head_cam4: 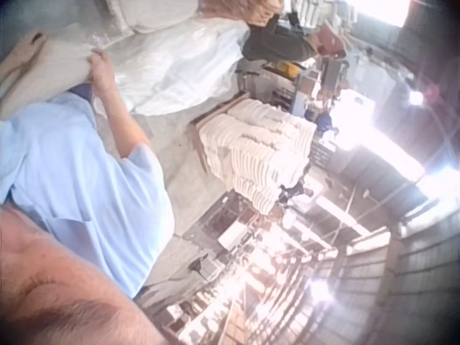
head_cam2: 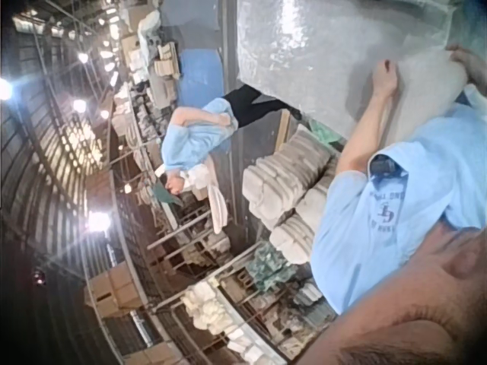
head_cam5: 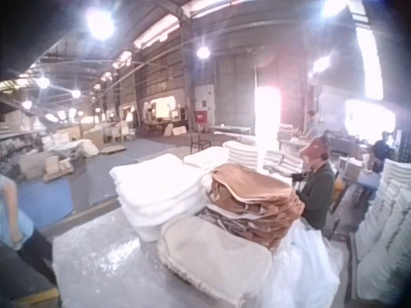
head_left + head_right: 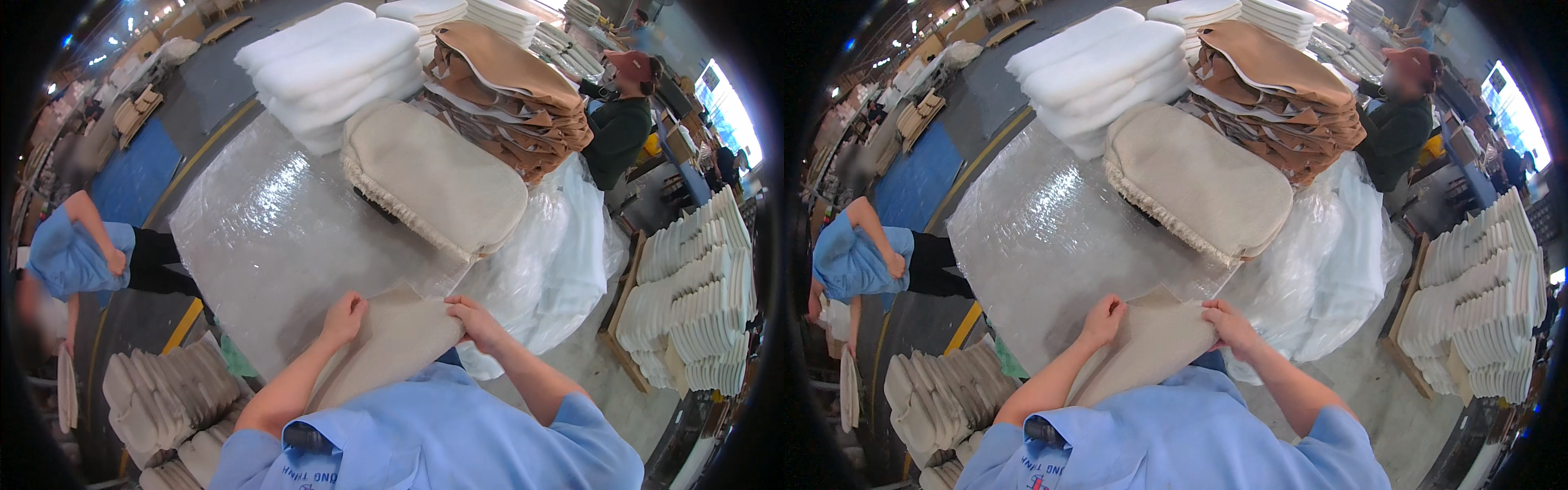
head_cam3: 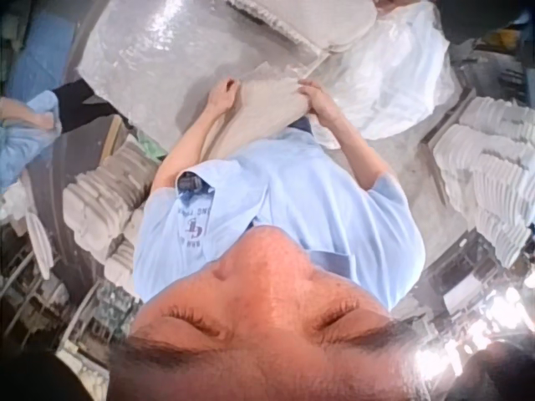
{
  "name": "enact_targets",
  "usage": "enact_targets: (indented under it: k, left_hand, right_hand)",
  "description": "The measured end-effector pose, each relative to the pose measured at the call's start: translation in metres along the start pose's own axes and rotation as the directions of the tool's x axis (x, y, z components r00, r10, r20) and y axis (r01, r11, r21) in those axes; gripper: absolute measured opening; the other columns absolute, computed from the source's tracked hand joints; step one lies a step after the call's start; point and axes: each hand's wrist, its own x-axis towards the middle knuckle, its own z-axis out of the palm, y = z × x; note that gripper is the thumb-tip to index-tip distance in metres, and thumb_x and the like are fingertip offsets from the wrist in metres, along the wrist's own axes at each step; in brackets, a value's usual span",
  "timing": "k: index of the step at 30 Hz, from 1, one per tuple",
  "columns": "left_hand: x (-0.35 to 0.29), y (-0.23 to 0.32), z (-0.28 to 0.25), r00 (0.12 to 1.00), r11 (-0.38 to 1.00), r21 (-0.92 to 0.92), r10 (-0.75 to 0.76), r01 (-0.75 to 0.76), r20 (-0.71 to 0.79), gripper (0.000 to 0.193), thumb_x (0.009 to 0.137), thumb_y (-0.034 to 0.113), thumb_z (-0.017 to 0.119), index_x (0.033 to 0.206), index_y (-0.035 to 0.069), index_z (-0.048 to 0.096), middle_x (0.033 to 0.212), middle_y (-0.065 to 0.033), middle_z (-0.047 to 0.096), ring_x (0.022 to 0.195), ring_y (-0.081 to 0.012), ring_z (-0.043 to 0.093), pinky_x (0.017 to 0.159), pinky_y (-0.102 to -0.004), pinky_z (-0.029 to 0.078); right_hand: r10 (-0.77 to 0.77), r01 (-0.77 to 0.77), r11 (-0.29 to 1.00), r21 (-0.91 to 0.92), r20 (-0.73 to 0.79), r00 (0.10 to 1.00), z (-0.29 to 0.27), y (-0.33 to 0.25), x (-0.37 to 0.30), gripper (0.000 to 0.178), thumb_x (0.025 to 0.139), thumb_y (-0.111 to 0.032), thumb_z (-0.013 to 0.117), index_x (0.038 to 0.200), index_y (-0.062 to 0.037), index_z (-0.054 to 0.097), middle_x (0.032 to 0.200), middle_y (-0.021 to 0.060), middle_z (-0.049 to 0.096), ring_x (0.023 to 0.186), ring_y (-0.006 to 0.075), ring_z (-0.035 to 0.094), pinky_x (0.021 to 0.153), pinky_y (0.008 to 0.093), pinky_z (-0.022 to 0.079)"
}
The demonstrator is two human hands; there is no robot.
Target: The person repeatedly picks up foam inserts and fabric covers, inserts the foam into the covers, and stacks the finished cushions on a table. The person also handles stacks of foam and covers, moving them between piles during the process.
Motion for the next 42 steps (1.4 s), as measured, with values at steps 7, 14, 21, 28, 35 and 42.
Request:
enact_targets:
  k: [7, 14, 21, 28, 35, 42]
  left_hand:
    - [-0.014, -0.016, -0.022, 0.965, 0.951, 0.302, -0.017, -0.065, 0.263, 0.044, 0.098, 0.045, 0.066, 0.107, 0.003, 0.073, 0.097, -0.0206, 0.075, 0.094, -0.0392, 0.071, 0.084, -0.0490, 0.053]
    - [-0.043, -0.008, -0.039, 0.998, 0.967, 0.253, -0.023, 0.009, 0.051, 0.043, 0.100, 0.045, 0.062, 0.111, 0.004, 0.073, 0.102, -0.0233, 0.074, 0.101, -0.0442, 0.070, 0.086, -0.0510, 0.053]
    - [-0.076, -0.072, -0.058, 0.949, 0.880, 0.436, -0.275, 0.185, 0.151, 0.060, 0.099, 0.057, 0.057, 0.115, 0.002, 0.074, 0.107, -0.0284, 0.074, 0.105, -0.0466, 0.070, 0.092, -0.0519, 0.054]
    - [-0.074, -0.074, -0.029, 0.943, 0.893, 0.325, -0.249, 0.312, -0.220, 0.049, 0.108, 0.044, 0.048, 0.100, 0.001, 0.069, 0.095, -0.0261, 0.073, 0.094, -0.0484, 0.069, 0.084, -0.0588, 0.051]
    - [-0.069, -0.070, -0.017, 0.909, 0.905, 0.223, -0.289, 0.362, -0.302, 0.041, 0.108, 0.038, 0.052, 0.099, 0.002, 0.069, 0.088, -0.0254, 0.072, 0.088, -0.0471, 0.070, 0.078, -0.0574, 0.052]
    - [-0.073, -0.079, -0.037, 0.915, 0.900, 0.416, 0.051, 0.132, -0.400, 0.034, 0.106, 0.034, 0.056, 0.107, 0.003, 0.069, 0.081, -0.0192, 0.069, 0.080, -0.0425, 0.067, 0.070, -0.0538, 0.051]
  right_hand:
    - [-0.386, 0.370, 0.035, -0.928, 0.329, 0.862, 0.006, -0.051, 0.079, 0.050, 0.085, -0.038, 0.077, 0.122, -0.0052, 0.074, 0.123, 0.0207, 0.072, 0.114, 0.0368, 0.070, 0.092, 0.0470, 0.059]
    - [0.151, 0.196, 0.088, -0.977, 0.208, 0.966, 0.085, -0.065, 0.136, 0.022, 0.089, -0.019, 0.069, 0.091, 0.0000, 0.081, 0.084, 0.0209, 0.075, 0.077, 0.0353, 0.074, 0.065, 0.0477, 0.058]
    - [-0.032, 0.165, 0.296, -0.941, 0.163, 0.986, 0.088, -0.028, 0.155, 0.047, 0.104, -0.041, 0.059, 0.104, 0.0017, 0.078, 0.102, 0.0259, 0.076, 0.094, 0.0423, 0.075, 0.081, 0.0526, 0.058]
    - [-0.294, 0.170, 0.289, -0.942, 0.082, 0.952, 0.091, -0.006, 0.151, 0.040, 0.105, -0.040, 0.055, 0.113, -0.0079, 0.077, 0.111, 0.0207, 0.076, 0.105, 0.0421, 0.073, 0.090, 0.0541, 0.057]
    - [-0.403, 0.206, 0.266, -0.942, 0.086, 0.911, 0.087, 0.014, 0.157, 0.030, 0.102, -0.035, 0.059, 0.110, -0.0085, 0.071, 0.103, 0.0193, 0.076, 0.099, 0.0429, 0.073, 0.085, 0.0553, 0.057]
    - [-0.342, 0.282, 0.335, -0.899, 0.163, 0.926, 0.078, -0.012, 0.146, 0.034, 0.103, -0.038, 0.059, 0.123, -0.0123, 0.067, 0.117, 0.0182, 0.074, 0.108, 0.0414, 0.070, 0.092, 0.0503, 0.056]
